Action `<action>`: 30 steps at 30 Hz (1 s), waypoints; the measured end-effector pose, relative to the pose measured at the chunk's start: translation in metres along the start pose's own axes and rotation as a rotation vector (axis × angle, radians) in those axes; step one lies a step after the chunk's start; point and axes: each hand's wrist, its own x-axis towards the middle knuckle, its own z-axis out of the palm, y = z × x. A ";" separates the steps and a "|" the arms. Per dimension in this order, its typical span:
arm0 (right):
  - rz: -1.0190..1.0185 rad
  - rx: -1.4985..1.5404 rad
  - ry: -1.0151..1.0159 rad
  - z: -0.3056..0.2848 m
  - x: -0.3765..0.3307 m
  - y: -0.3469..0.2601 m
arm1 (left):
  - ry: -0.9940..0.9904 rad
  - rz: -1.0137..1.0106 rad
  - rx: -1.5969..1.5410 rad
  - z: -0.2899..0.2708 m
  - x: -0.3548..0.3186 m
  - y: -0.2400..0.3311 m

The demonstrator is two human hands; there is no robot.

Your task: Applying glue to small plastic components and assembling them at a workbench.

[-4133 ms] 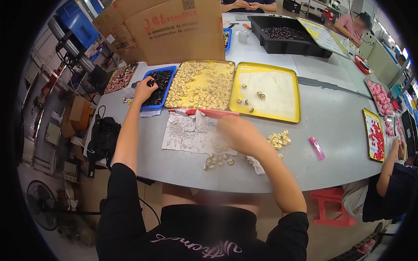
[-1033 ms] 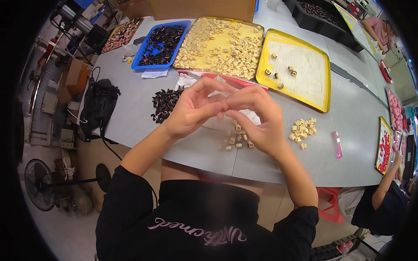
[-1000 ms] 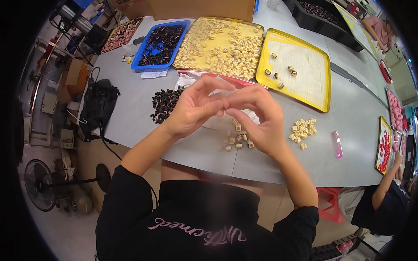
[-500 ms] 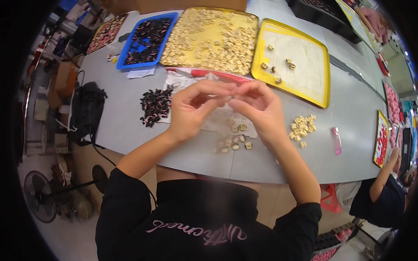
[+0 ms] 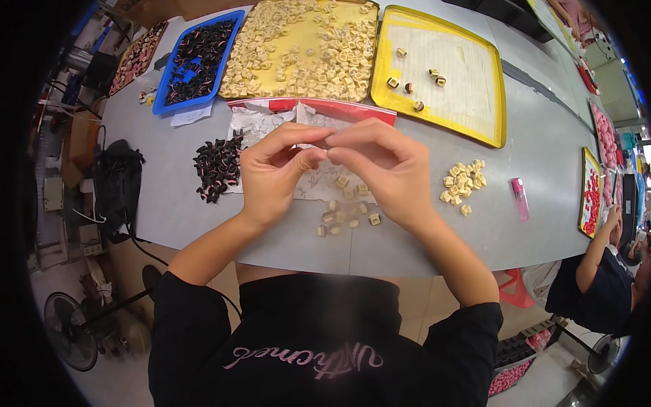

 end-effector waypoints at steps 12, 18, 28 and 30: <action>-0.102 -0.313 -0.065 -0.010 0.005 -0.006 | -0.111 0.441 0.473 -0.012 0.015 -0.001; -0.245 -0.536 -0.078 -0.021 0.013 -0.019 | -0.123 0.262 0.407 -0.010 0.013 0.000; -0.060 -1.095 -0.196 -0.034 0.009 -0.026 | -0.081 0.106 0.260 -0.007 0.014 0.000; -0.118 -1.215 -0.209 -0.033 0.008 -0.025 | -0.047 0.111 0.262 -0.007 0.015 0.000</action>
